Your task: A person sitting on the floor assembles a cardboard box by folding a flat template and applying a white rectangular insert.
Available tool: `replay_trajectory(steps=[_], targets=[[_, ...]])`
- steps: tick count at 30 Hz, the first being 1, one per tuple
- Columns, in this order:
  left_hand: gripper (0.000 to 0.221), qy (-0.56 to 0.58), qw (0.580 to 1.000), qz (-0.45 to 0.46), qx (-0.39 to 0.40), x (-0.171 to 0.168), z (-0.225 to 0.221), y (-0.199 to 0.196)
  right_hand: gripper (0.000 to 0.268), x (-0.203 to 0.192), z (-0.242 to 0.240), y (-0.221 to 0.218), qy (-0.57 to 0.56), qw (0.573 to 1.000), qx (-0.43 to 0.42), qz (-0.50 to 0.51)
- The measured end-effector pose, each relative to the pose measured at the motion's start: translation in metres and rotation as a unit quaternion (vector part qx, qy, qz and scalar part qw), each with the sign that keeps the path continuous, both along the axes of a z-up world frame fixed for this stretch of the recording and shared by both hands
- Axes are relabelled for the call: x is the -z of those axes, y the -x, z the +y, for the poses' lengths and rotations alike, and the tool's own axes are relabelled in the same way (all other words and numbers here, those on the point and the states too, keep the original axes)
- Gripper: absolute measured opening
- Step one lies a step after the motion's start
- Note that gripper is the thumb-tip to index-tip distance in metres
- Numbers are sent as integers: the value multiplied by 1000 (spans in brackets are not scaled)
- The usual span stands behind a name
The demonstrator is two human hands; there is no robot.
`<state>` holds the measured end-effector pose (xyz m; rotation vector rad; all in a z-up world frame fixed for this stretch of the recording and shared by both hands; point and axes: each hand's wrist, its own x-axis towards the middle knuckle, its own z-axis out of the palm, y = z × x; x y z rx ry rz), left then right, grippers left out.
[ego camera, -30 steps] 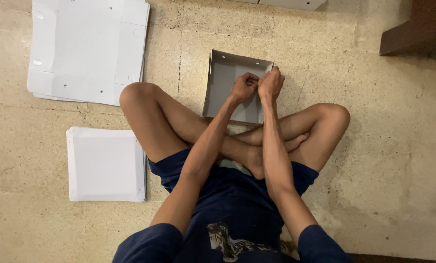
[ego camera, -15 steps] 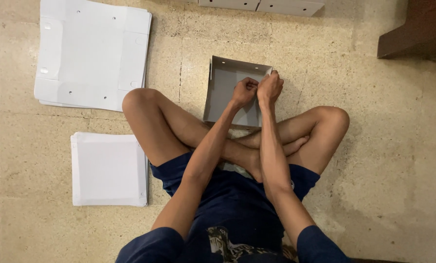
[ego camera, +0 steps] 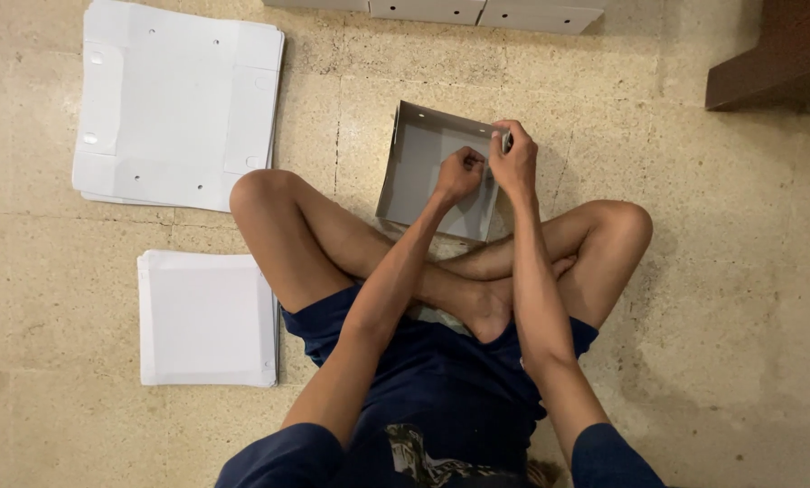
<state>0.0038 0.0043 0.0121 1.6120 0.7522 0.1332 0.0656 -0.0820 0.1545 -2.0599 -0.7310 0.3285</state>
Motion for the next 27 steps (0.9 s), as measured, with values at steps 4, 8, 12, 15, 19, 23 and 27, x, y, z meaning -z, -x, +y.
replay_trajectory(steps=[4,8,12,15,19,23,27], targets=[[15,-51,998,11,29,-3,3,0,23,12,-24,-9,20,999,-25,-5],[26,-43,994,57,83,-13,12,-5,30,-3,-48,10,48,998,-18,20],[48,11,979,133,151,3,31,-19,34,-8,-64,37,99,995,6,19],[47,27,964,162,207,-29,33,-15,34,-1,-65,72,193,981,23,23],[49,-15,935,209,286,6,30,-29,50,-9,-57,111,204,978,-12,46],[46,-140,878,259,378,2,26,-24,59,-43,-48,129,132,976,-138,108],[46,-282,811,300,416,-2,18,-11,42,-39,-54,118,53,973,-187,120]])
